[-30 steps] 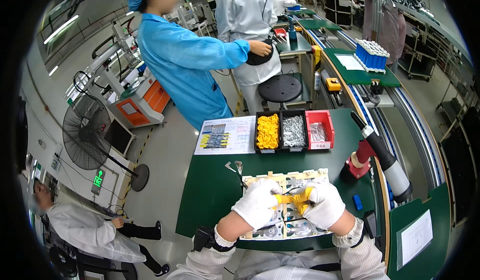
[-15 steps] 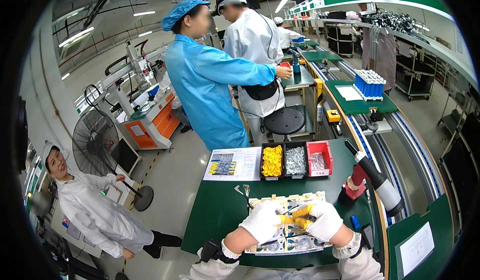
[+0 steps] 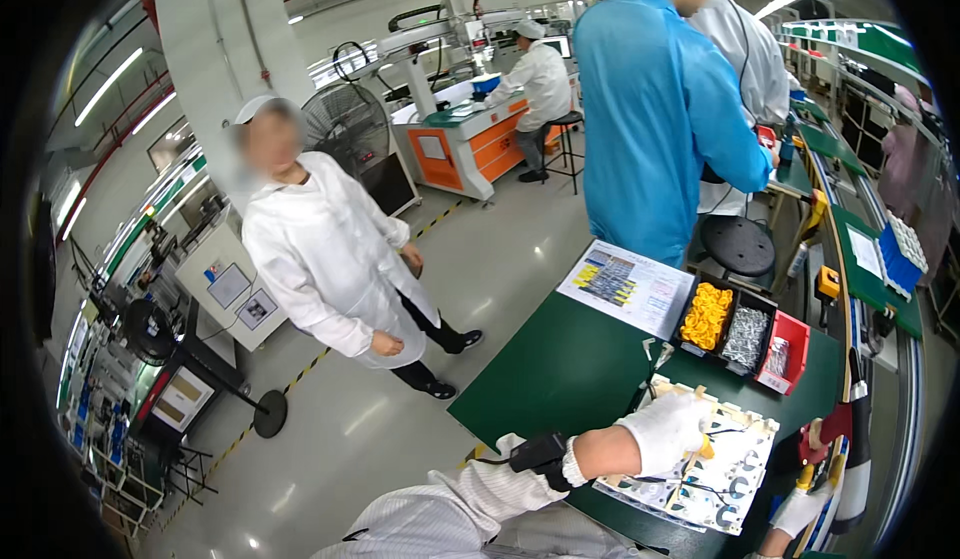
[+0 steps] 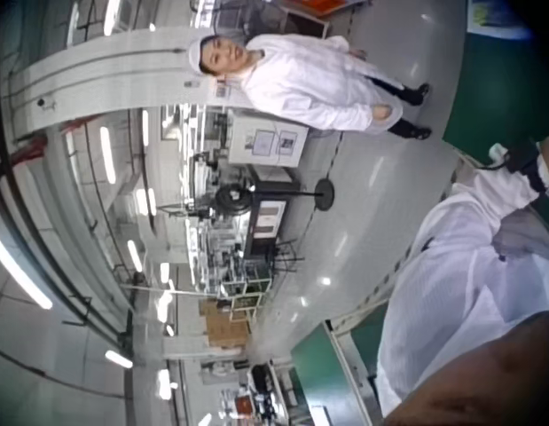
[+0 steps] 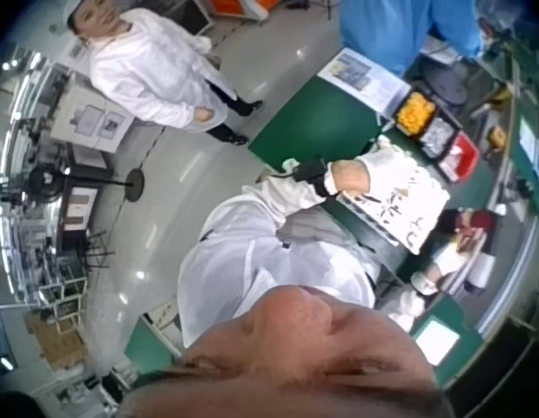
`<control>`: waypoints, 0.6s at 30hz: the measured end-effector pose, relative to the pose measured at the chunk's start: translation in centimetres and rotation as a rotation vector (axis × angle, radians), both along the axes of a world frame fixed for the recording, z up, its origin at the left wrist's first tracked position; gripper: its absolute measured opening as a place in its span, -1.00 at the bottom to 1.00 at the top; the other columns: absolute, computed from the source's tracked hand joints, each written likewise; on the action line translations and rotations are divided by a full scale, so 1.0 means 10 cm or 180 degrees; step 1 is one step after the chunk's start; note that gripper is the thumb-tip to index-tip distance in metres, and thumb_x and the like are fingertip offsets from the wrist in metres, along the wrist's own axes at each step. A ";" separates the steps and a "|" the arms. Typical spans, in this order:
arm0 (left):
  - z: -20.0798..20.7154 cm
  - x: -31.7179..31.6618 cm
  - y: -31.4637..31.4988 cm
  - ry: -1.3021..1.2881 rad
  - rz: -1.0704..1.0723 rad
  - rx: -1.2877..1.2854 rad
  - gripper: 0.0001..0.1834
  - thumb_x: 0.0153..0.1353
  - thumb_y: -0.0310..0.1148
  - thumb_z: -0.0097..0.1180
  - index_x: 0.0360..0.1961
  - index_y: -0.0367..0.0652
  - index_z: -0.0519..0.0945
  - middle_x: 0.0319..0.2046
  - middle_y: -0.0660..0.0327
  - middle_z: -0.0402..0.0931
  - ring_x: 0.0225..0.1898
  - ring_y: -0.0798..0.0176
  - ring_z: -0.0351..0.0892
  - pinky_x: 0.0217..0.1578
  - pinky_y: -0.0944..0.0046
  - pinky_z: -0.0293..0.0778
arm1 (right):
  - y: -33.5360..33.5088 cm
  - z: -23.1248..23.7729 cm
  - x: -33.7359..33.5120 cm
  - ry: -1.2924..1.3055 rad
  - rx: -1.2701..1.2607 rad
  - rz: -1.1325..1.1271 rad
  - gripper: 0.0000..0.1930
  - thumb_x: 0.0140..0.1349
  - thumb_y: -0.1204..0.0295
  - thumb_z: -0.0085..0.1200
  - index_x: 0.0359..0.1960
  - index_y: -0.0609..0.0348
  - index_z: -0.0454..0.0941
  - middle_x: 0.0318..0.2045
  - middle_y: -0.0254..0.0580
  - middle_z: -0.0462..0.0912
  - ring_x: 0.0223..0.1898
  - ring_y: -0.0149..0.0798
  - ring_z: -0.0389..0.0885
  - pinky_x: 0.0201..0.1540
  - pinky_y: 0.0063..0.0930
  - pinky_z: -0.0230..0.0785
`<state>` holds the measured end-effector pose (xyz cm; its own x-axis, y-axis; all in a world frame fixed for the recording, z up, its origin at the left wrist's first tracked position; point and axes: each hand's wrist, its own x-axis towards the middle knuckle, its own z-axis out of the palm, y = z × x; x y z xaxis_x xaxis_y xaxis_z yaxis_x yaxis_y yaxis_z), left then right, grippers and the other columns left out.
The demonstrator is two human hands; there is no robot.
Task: Manually assemble electronic components and wire harnesses into a housing using an electric screwdriver.
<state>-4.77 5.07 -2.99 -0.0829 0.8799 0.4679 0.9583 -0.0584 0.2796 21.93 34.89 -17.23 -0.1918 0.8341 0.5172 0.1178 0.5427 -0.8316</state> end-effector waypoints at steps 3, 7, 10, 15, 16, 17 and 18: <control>-0.02 -0.05 -0.05 0.0115 -0.0001 -0.0063 -0.84 0.10 -0.30 0.27 -0.39 -0.07 0.83 -0.24 0.08 0.60 -0.13 -0.03 0.64 -0.11 0.01 0.53 | 0.37 0.06 -0.28 -0.0001 -0.0238 0.0133 -0.33 0.52 0.23 0.18 0.47 0.47 0.27 0.31 0.10 0.55 0.30 -0.10 0.57 0.37 -0.27 0.38; 0.07 -0.02 -0.04 0.0266 0.0062 -0.0308 -0.80 0.11 -0.28 0.26 -0.31 0.00 0.87 -0.23 0.10 0.61 -0.12 -0.02 0.64 -0.08 0.00 0.52 | 1.18 -0.22 -0.60 -0.0529 -0.0877 0.0168 -0.49 0.51 0.21 0.15 0.25 0.44 0.52 -0.21 -0.12 0.74 -0.45 -0.29 0.70 -0.45 -0.44 0.55; 0.06 0.01 -0.05 0.0226 0.0079 -0.0302 -0.80 0.09 -0.28 0.27 -0.31 0.00 0.87 -0.23 0.09 0.61 -0.12 -0.02 0.64 -0.09 0.01 0.53 | 1.46 -0.26 -0.69 0.0500 -0.1691 0.0613 -0.58 0.50 0.16 0.13 0.15 0.28 0.62 -0.19 -0.17 0.74 -0.50 -0.35 0.65 -0.51 -0.48 0.47; 0.08 0.04 -0.05 -0.0022 -0.0035 -0.0328 -0.81 0.06 -0.30 0.29 -0.31 0.00 0.86 -0.22 0.06 0.61 -0.12 -0.04 0.65 -0.11 -0.02 0.55 | 0.99 0.43 -0.77 0.1445 -0.1950 0.0626 -0.66 0.45 0.24 0.12 0.16 0.08 0.61 -0.28 -0.27 0.69 -0.51 -0.35 0.61 -0.52 -0.49 0.44; 0.08 0.03 -0.03 0.0028 -0.0026 -0.0279 -0.80 0.05 -0.31 0.29 -0.30 0.01 0.86 -0.20 0.05 0.61 -0.13 -0.05 0.65 -0.11 -0.03 0.55 | 0.99 0.52 -0.69 0.1437 -0.1933 0.0550 -0.66 0.45 0.24 0.12 0.16 0.08 0.61 -0.28 -0.27 0.69 -0.51 -0.35 0.61 -0.52 -0.49 0.44; 0.07 0.08 -0.03 0.0042 -0.0045 -0.0235 -0.80 0.04 -0.32 0.29 -0.30 0.02 0.86 -0.19 0.04 0.62 -0.13 -0.06 0.65 -0.10 -0.04 0.56 | 0.90 0.76 -0.58 0.0915 -0.1840 0.1089 -0.69 0.38 0.29 0.15 0.10 0.10 0.63 -0.30 -0.25 0.68 -0.51 -0.33 0.62 -0.50 -0.47 0.46; 0.03 0.08 -0.02 0.0069 0.0040 -0.0154 -0.80 0.03 -0.35 0.29 -0.30 0.02 0.85 -0.19 0.03 0.61 -0.12 -0.07 0.64 -0.08 -0.03 0.56 | 0.81 1.00 -0.47 0.0380 -0.1756 0.1588 -0.71 0.31 0.35 0.18 0.04 0.11 0.64 -0.32 -0.23 0.68 -0.52 -0.31 0.62 -0.48 -0.45 0.47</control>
<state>-3.95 4.88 -2.71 -0.0842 0.9005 0.4267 0.9648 -0.0334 0.2608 17.27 42.95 -7.21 -0.5837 0.8069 0.0905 -0.1411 0.0090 -0.9900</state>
